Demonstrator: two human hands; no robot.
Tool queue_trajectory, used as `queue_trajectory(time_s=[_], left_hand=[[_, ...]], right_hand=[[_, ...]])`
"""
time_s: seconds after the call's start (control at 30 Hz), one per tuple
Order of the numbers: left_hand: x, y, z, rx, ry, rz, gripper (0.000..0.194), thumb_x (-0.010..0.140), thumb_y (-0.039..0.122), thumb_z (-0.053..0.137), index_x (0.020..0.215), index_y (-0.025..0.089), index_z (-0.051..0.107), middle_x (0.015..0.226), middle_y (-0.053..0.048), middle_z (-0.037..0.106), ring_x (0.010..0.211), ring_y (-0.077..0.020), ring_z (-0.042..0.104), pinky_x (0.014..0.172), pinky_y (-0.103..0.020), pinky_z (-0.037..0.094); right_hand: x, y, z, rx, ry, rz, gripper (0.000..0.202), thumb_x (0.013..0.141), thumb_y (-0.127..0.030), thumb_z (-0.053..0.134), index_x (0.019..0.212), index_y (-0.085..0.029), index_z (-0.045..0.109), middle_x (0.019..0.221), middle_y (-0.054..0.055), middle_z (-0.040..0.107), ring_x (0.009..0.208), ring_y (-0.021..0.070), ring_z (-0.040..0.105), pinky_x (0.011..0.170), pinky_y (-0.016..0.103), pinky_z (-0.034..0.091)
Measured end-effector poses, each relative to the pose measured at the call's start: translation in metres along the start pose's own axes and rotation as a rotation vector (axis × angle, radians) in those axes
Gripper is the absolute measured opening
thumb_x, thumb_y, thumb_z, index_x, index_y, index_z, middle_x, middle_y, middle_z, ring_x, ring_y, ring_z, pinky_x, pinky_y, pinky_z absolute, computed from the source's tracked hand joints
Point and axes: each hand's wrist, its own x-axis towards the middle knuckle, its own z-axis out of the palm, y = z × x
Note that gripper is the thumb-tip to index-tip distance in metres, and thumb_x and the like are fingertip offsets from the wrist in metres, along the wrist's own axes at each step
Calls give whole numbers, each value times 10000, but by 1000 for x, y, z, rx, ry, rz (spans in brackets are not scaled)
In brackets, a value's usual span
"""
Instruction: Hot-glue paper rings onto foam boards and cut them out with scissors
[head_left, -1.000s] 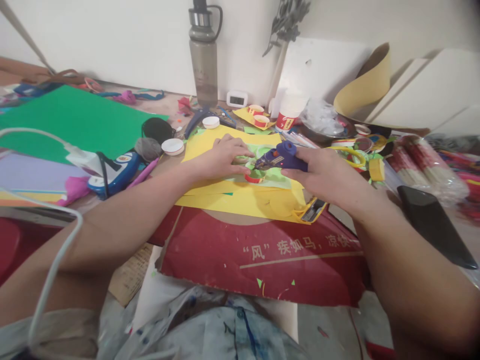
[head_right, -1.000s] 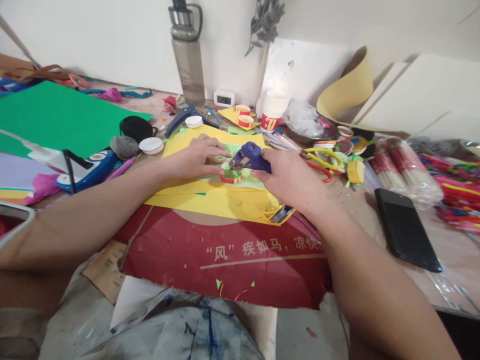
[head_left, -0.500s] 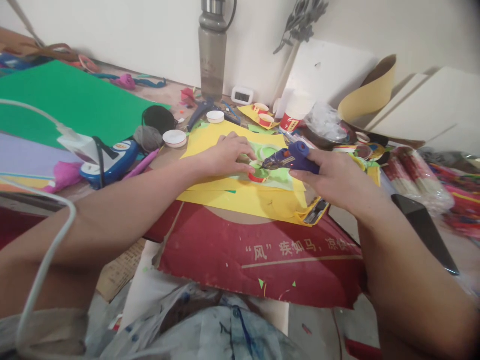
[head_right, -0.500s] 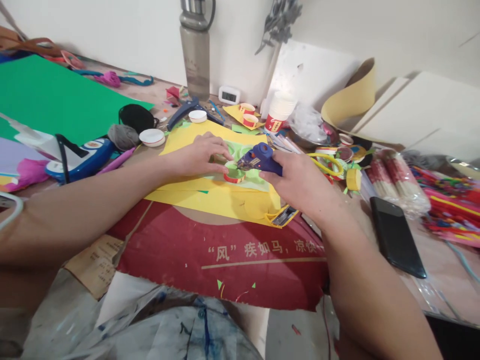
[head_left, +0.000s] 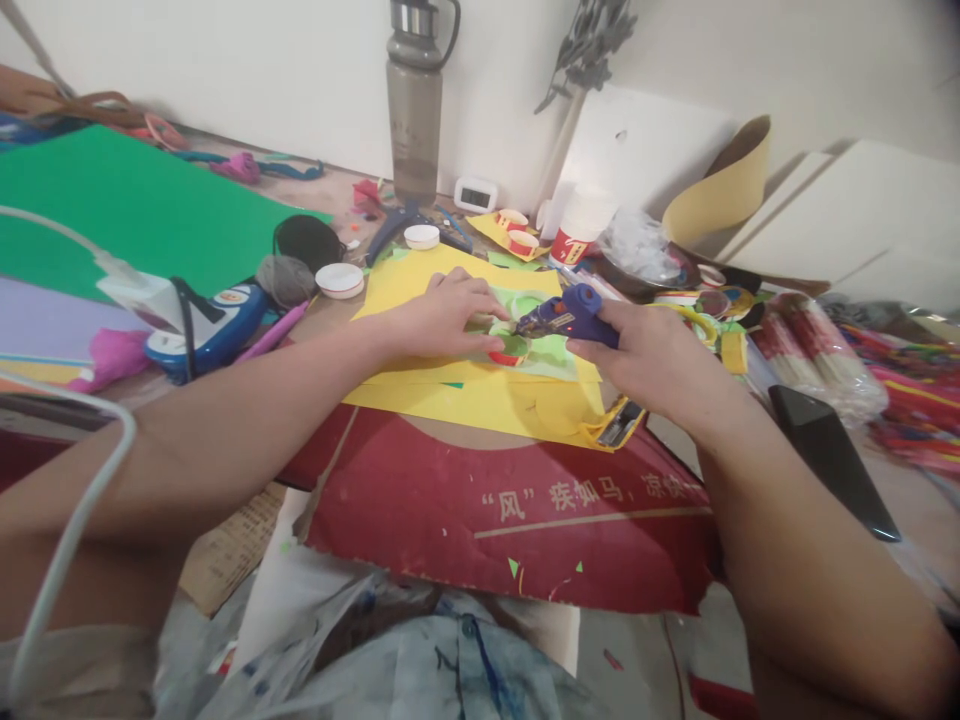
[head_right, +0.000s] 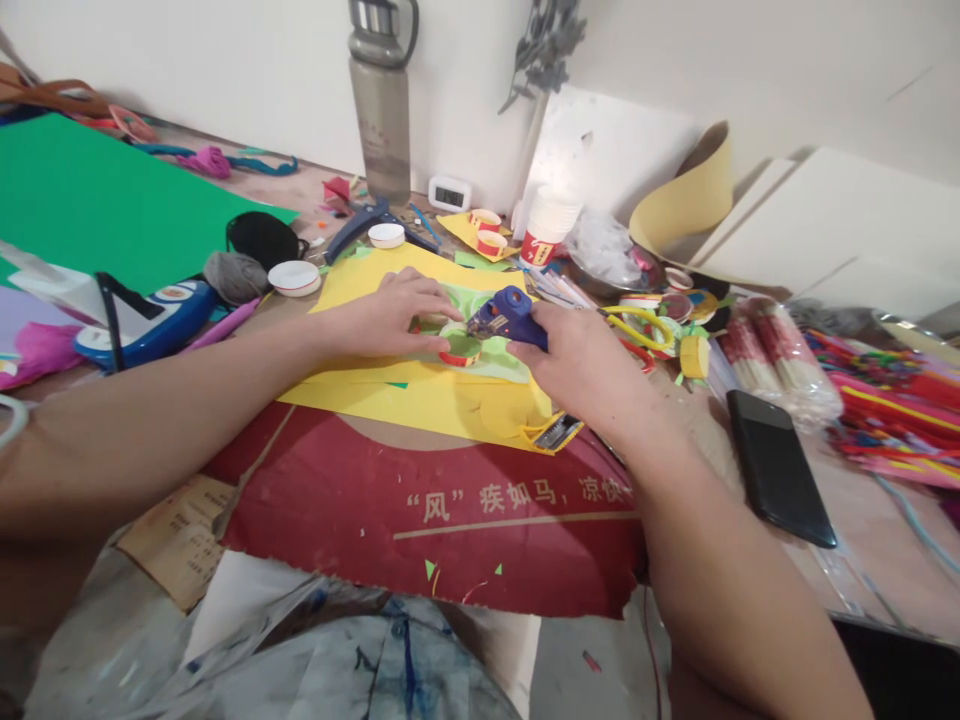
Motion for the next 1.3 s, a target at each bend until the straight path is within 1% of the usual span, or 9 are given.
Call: queue_trajectory(time_s=[0.17, 0.37, 0.5, 0.63, 0.73, 0.9, 1.03, 1.17, 1.3], left_hand=[[0, 15, -2, 34, 92, -52, 510, 856, 653, 749, 1154, 249, 839, 1296, -120, 718, 1298, -376, 507, 1147, -542, 302], [1, 28, 6, 44, 108, -95, 518, 810, 664, 819, 1101, 236, 842, 1185, -115, 739, 1268, -379, 513, 1084, -533, 322], [0, 29, 14, 49, 148, -149, 498, 800, 626, 854, 1090, 222, 832, 1238, -123, 731, 1282, -383, 506, 1071, -536, 327], [-1, 30, 18, 45, 175, -158, 476, 792, 586, 876, 1091, 219, 832, 1305, -120, 704, 1291, -380, 503, 1079, -543, 334], [-1, 30, 18, 32, 170, -156, 436, 796, 570, 872, 1066, 230, 839, 1282, -111, 709, 1279, -377, 505, 1083, -545, 344], [-2, 29, 19, 19, 176, -150, 443, 795, 591, 866, 1078, 250, 839, 1287, -106, 724, 1268, -379, 513, 1075, -553, 363], [-1, 28, 20, 9, 167, -159, 446, 784, 573, 887, 1069, 234, 836, 1282, -107, 725, 1269, -377, 508, 1089, -551, 362], [0, 28, 20, 3, 160, -171, 445, 776, 552, 904, 1069, 223, 837, 1264, -112, 720, 1271, -382, 496, 1097, -553, 355], [0, 28, 20, -9, 163, -154, 437, 786, 577, 892, 1056, 236, 844, 1247, -116, 716, 1242, -383, 489, 1078, -562, 348]], right_hand=[[0, 1, 0, -7, 3, -10, 117, 920, -340, 660, 914, -240, 722, 886, 109, 779, 847, 305, 708, 692, 366, 440], [0, 2, 2, -10, 18, -45, 131, 927, -349, 652, 896, -242, 722, 842, 101, 766, 834, 304, 700, 689, 364, 446], [0, 1, 1, -21, -12, -27, 132, 935, -338, 659, 941, -228, 731, 878, 98, 774, 821, 292, 694, 701, 356, 442], [-1, 0, 0, -18, -15, -16, 124, 940, -325, 666, 950, -220, 730, 910, 104, 780, 825, 285, 694, 712, 350, 441], [-1, 0, 1, -13, -5, -23, 116, 939, -322, 662, 922, -224, 720, 893, 103, 779, 816, 284, 690, 705, 349, 441], [-1, -1, -1, 2, -6, -21, 117, 938, -335, 660, 918, -235, 718, 876, 92, 776, 814, 284, 689, 695, 349, 439], [-4, -3, -5, -4, 7, -22, 106, 940, -319, 657, 927, -236, 721, 879, 96, 774, 829, 294, 695, 703, 354, 436], [-8, -7, -5, -45, 26, -34, 106, 944, -304, 647, 962, -226, 717, 904, 118, 774, 833, 309, 700, 710, 366, 431], [-11, -12, 0, -115, 46, -57, 96, 954, -293, 612, 942, -234, 687, 901, 126, 766, 831, 317, 691, 698, 374, 426]])
